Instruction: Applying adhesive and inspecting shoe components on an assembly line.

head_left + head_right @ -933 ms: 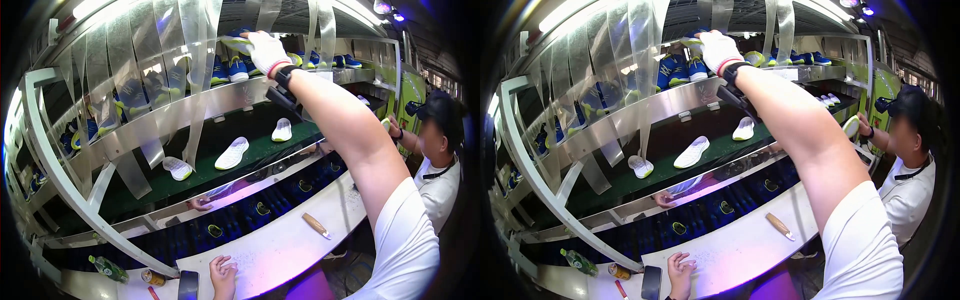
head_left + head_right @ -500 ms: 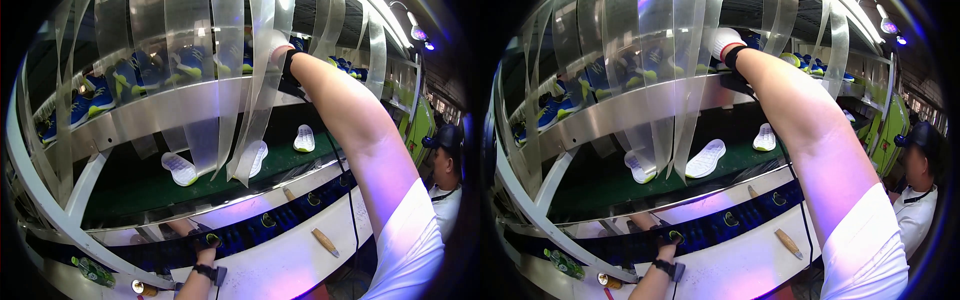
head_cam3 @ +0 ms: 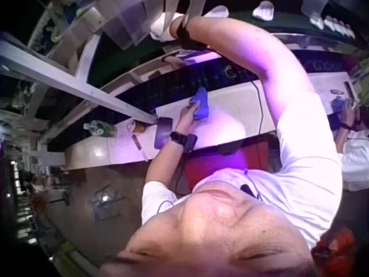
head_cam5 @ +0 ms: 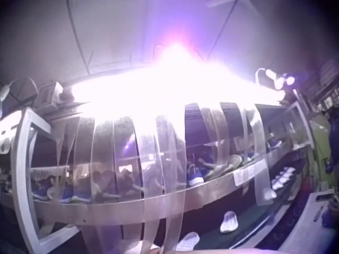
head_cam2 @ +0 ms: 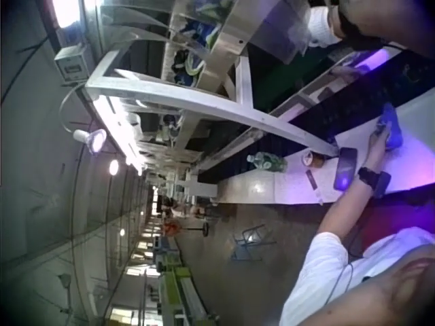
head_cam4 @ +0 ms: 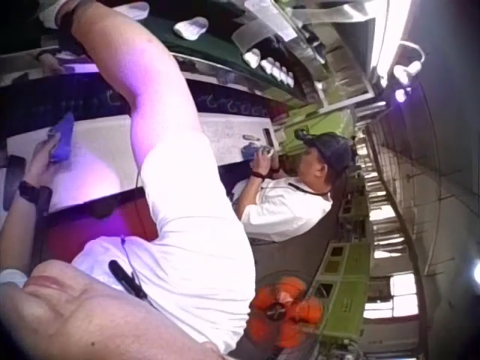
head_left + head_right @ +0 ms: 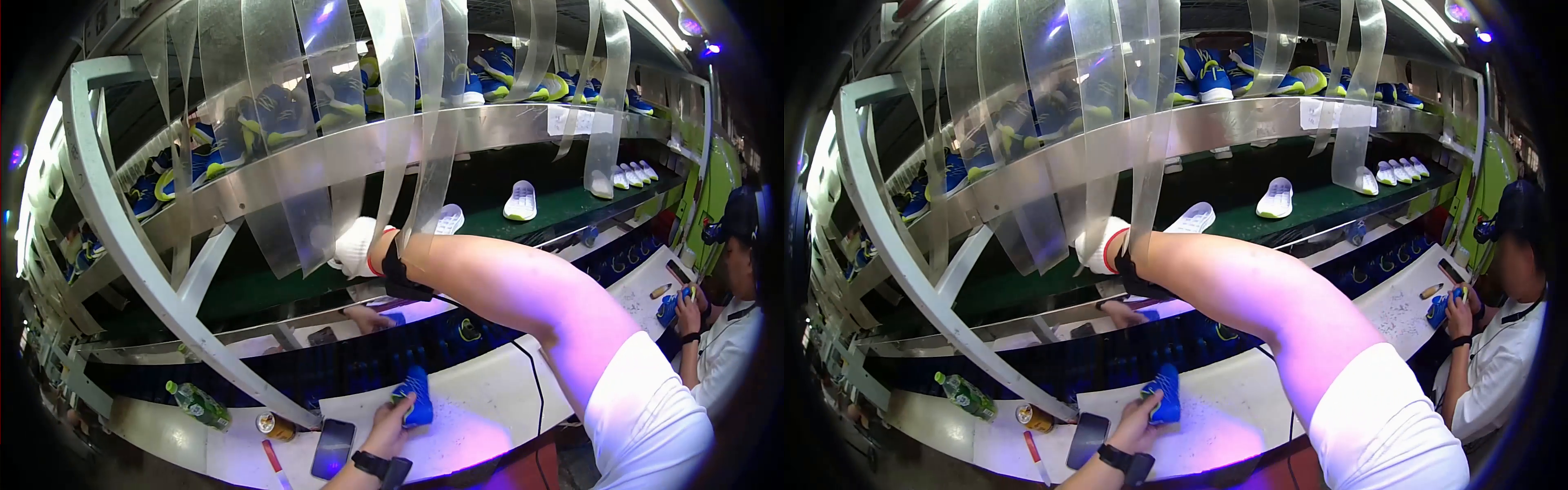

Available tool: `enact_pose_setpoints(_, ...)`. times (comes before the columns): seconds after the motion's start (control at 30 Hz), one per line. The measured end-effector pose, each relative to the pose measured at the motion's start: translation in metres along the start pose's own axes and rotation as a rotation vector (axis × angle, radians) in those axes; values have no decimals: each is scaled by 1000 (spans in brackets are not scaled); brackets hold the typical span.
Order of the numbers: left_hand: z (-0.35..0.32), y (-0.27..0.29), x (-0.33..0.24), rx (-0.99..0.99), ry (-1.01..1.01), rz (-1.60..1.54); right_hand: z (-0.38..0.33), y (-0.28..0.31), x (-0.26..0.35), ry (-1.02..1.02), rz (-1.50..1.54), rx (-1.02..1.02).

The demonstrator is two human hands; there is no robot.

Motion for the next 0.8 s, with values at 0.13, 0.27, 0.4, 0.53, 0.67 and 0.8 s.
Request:
enact_pose_setpoints(0.13,-73,-11,53,32,236,-84,10,-16,-6,12,-10,-273)
enact_pose_setpoints(0.27,-108,-11,28,-209,-280,1209,-136,61,32,20,158,-335)
enact_pose_setpoints(0.4,-84,-58,0,-2,-572,1690,-257,73,68,90,599,-442)
enact_pose_setpoints(0.53,-39,-87,0,115,-227,1848,-329,23,80,-100,748,-72)
enact_pose_setpoints(0.67,-34,-83,15,94,-389,1713,-383,-73,76,-168,676,271)
enact_pose_setpoints(0.8,-70,-113,27,135,-644,1077,-417,-127,93,-474,1043,61)
Point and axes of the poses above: each hand's wrist, its own z-axis towards the middle knuckle, its own y-axis out of the back of the hand, x = y × z, the point moved 4 cm from there along z, towards the middle knuckle, and after that the axes turned 11 degrees about x, right-handed, at the moved point
